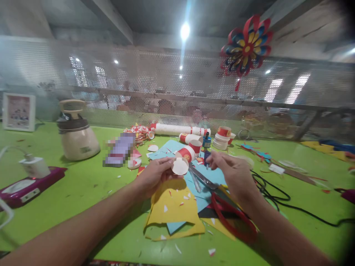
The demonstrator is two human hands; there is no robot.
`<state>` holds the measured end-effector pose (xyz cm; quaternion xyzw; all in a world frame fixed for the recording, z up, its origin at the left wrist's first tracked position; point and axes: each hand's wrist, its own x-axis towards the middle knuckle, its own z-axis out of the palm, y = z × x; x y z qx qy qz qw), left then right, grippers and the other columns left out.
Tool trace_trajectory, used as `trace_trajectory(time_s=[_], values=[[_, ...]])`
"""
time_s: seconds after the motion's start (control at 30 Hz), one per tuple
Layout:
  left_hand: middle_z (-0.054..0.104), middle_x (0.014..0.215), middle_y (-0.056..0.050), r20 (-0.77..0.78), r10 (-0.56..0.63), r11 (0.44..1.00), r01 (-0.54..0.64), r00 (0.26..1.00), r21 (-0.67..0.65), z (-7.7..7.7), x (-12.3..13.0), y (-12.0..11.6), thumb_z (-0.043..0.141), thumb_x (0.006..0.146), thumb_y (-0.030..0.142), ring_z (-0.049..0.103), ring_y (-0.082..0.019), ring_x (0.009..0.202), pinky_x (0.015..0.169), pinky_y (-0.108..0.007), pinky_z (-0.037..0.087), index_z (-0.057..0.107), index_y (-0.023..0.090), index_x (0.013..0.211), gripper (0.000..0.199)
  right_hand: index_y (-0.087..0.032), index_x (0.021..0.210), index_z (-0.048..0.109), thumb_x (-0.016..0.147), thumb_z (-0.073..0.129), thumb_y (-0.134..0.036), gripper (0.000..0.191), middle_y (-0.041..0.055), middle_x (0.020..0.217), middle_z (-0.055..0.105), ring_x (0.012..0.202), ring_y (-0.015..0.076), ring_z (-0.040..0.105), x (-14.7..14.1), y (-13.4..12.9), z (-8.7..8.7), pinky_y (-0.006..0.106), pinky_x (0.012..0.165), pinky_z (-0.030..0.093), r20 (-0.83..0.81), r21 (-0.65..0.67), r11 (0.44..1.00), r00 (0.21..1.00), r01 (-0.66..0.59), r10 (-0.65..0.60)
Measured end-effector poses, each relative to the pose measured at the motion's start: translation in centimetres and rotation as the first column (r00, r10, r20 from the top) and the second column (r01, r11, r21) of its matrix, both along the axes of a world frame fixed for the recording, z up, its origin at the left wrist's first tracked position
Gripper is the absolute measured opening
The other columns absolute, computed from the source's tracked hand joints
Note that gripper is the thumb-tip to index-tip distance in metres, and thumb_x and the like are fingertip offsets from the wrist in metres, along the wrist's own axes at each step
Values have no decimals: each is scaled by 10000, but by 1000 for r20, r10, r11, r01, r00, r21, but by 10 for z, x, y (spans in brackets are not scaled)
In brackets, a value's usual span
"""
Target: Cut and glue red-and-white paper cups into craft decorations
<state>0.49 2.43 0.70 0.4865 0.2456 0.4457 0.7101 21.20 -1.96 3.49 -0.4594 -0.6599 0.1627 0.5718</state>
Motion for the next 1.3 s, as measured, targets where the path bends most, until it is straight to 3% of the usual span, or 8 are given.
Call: trace_trajectory(time_s=[0.1,0.2,0.3,0.5,0.7,0.9,1.1,1.3], values=[[713,1001,-147,17,-10,1000,10,1000,23,4,0,-2,595,872,197,673,-177,823,761,-280,564,685,74,1038,225,-168,829,714,858,588,-410,274,75,794,682,713,193,597,0,6,-5,365,670,502,-79,-177,976,990,-127,115],[712,1012,-141,21,-39,999,38,999,39,7,2,-6,603,871,219,671,-177,817,754,-290,565,689,85,1049,238,-190,1076,702,849,581,-474,384,90,999,692,812,203,627,-9,3,-8,341,659,540,-123,-308,893,945,-327,304],[714,1005,-137,5,-57,998,57,998,38,6,2,-7,640,846,243,667,-180,813,726,-290,564,699,97,1036,247,-196,1055,723,839,602,-471,370,65,931,695,789,176,611,-16,-3,-8,296,650,526,-147,-372,826,906,-423,397],[716,982,-137,-92,-62,997,66,994,41,7,-4,-5,707,785,295,660,-175,786,663,-262,531,712,123,1031,300,-144,854,738,787,665,-447,319,9,683,627,597,108,531,-17,-2,-13,258,580,457,-230,-424,788,894,-447,383],[710,835,-98,-294,115,988,-79,949,130,11,-14,8,727,725,303,607,-136,649,602,-245,483,718,121,925,270,-133,874,651,862,613,-408,278,-21,683,607,537,90,544,-9,8,-18,238,510,446,-231,-410,857,945,-311,232],[624,565,-5,-546,369,923,-228,752,310,3,-22,24,660,700,289,512,-120,490,489,-219,374,706,128,843,220,-134,910,620,937,552,-323,203,-25,747,617,563,87,577,2,19,-20,236,530,498,-54,-352,931,995,-96,82],[621,508,0,-726,459,878,-137,513,458,1,-30,35,606,641,235,543,-165,465,483,-243,362,712,163,684,135,-136,934,632,932,558,-330,208,5,856,655,687,126,634,2,23,-28,284,620,538,141,-309,951,989,-1,47],[682,622,-36,-771,539,825,-27,340,564,5,-37,42,567,672,204,614,-217,681,573,-253,374,695,177,626,138,-138,941,637,932,559,-328,205,12,890,662,736,142,643,2,22,-32,304,658,543,262,-283,959,963,17,60]])
